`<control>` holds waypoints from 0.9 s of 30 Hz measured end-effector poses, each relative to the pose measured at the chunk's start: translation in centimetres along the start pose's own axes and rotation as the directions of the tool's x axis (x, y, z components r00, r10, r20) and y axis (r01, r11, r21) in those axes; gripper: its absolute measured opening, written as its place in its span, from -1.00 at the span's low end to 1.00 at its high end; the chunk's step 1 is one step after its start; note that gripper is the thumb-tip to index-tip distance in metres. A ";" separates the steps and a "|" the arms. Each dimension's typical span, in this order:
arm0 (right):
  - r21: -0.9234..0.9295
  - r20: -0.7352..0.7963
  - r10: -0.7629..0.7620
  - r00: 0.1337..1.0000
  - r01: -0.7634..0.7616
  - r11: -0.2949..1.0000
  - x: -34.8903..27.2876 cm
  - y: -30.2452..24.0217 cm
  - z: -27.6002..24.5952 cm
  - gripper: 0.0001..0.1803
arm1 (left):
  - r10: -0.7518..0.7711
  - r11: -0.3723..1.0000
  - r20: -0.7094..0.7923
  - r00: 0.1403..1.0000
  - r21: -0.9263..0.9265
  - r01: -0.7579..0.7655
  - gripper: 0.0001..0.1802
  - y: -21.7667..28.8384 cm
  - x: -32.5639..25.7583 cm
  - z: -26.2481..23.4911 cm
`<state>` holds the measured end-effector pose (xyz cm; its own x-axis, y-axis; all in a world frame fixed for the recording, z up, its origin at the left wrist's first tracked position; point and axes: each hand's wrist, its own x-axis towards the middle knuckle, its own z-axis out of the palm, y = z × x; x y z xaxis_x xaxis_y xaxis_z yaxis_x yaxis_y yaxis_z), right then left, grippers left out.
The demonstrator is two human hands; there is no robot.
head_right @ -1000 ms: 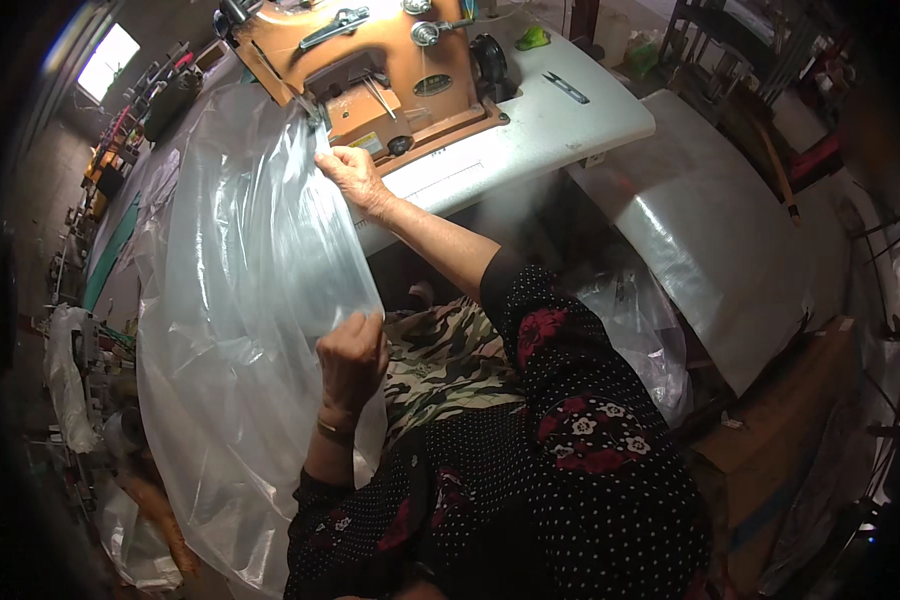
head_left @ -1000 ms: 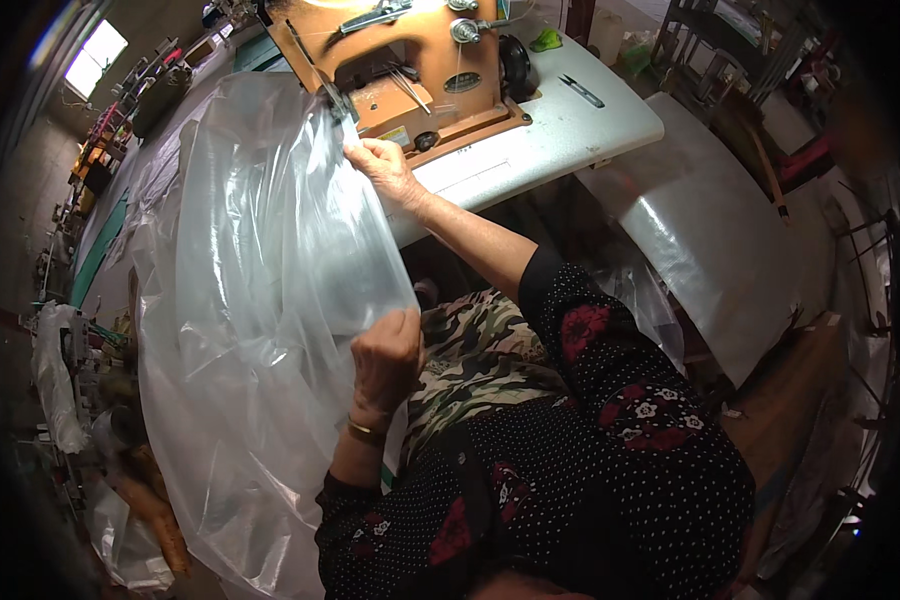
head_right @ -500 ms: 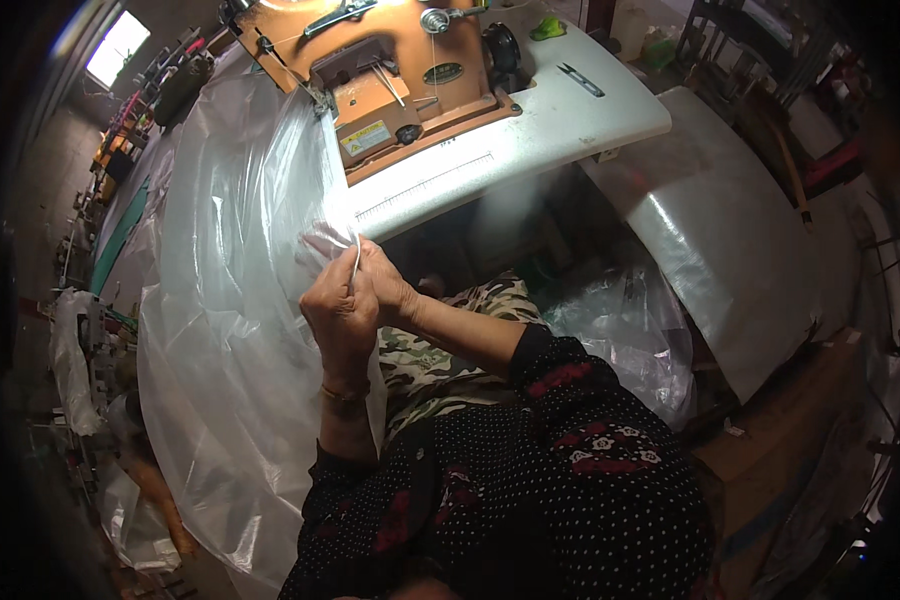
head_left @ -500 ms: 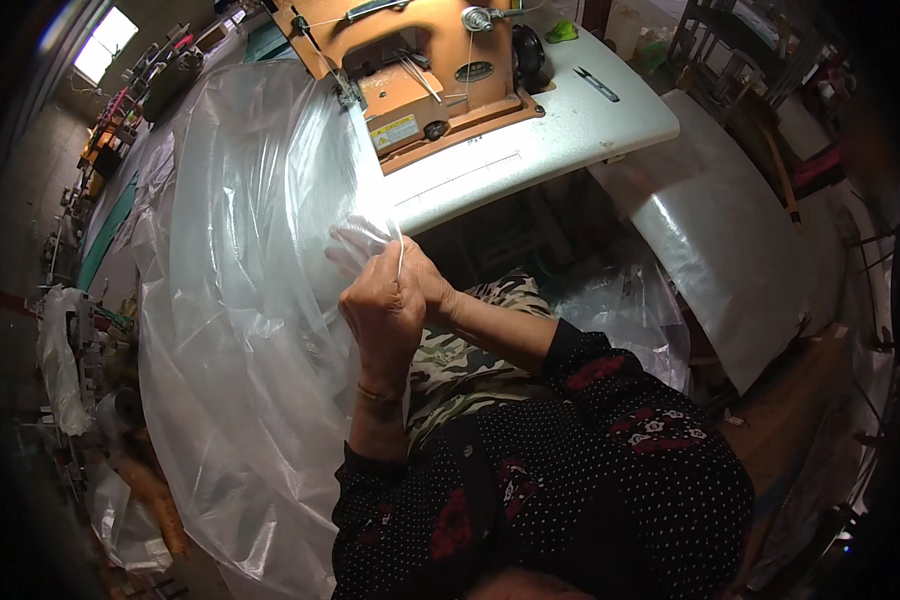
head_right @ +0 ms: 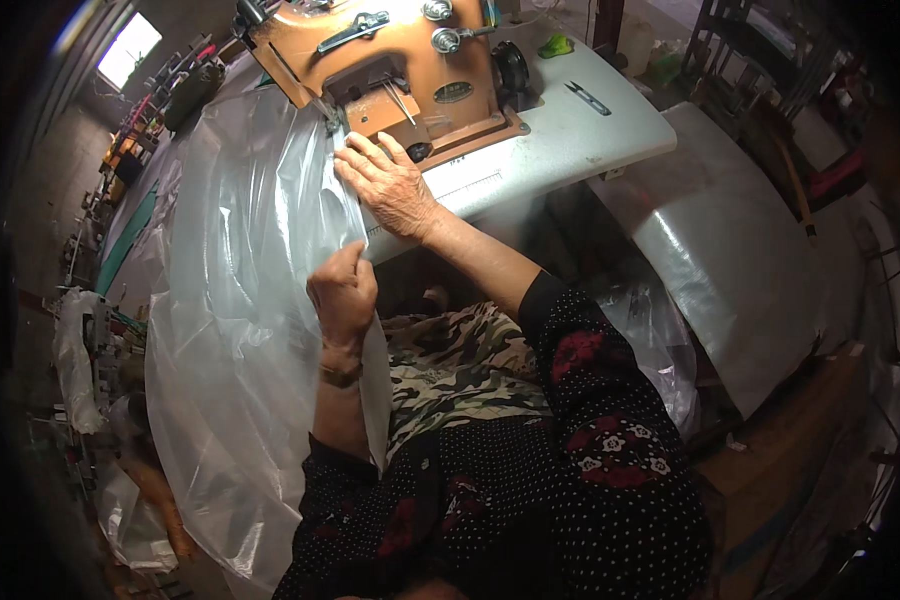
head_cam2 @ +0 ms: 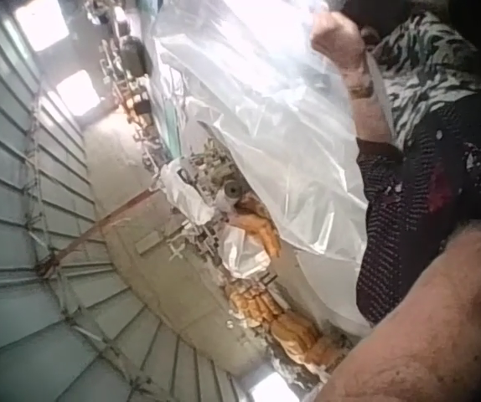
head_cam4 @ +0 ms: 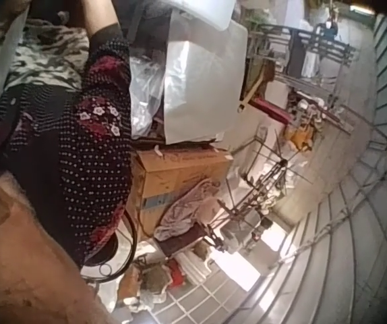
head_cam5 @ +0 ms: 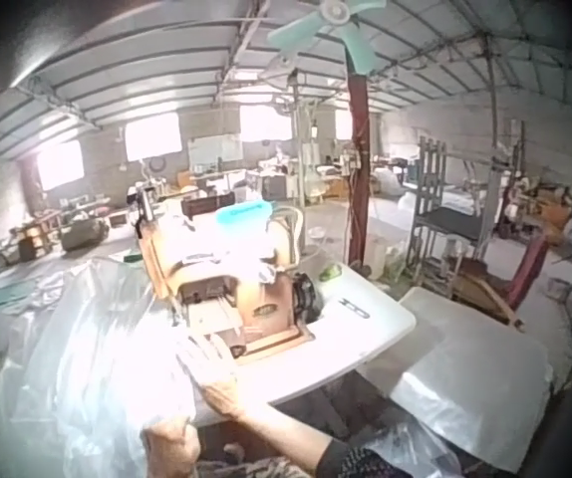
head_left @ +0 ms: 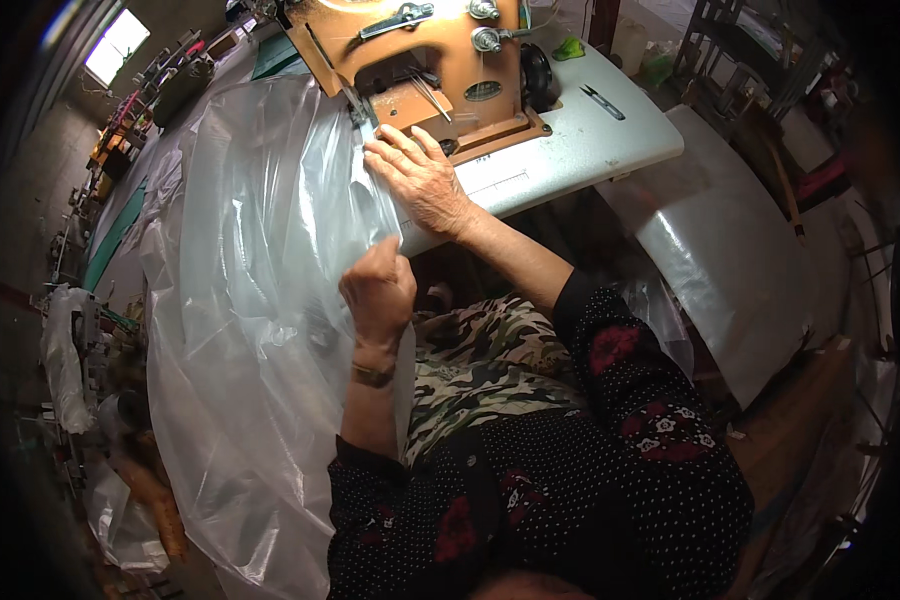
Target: The person sews a large clear plastic sheet using an industrial sewing machine.
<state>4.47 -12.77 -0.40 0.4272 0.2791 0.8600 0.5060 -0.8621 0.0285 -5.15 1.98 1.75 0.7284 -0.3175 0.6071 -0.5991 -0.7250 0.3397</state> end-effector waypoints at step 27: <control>0.121 -0.037 -0.111 0.993 0.114 0.986 2.1 3.3 1.6 -0.65 | -0.023 0.959 0.013 1.000 0.282 0.018 -0.97 -2.2 6.9 1.4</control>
<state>8.23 -14.31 0.63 0.3408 0.3572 0.8696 0.6386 -0.7668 0.0647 1.72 0.53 4.16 0.7460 -0.3086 0.5901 -0.4677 -0.8736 0.1343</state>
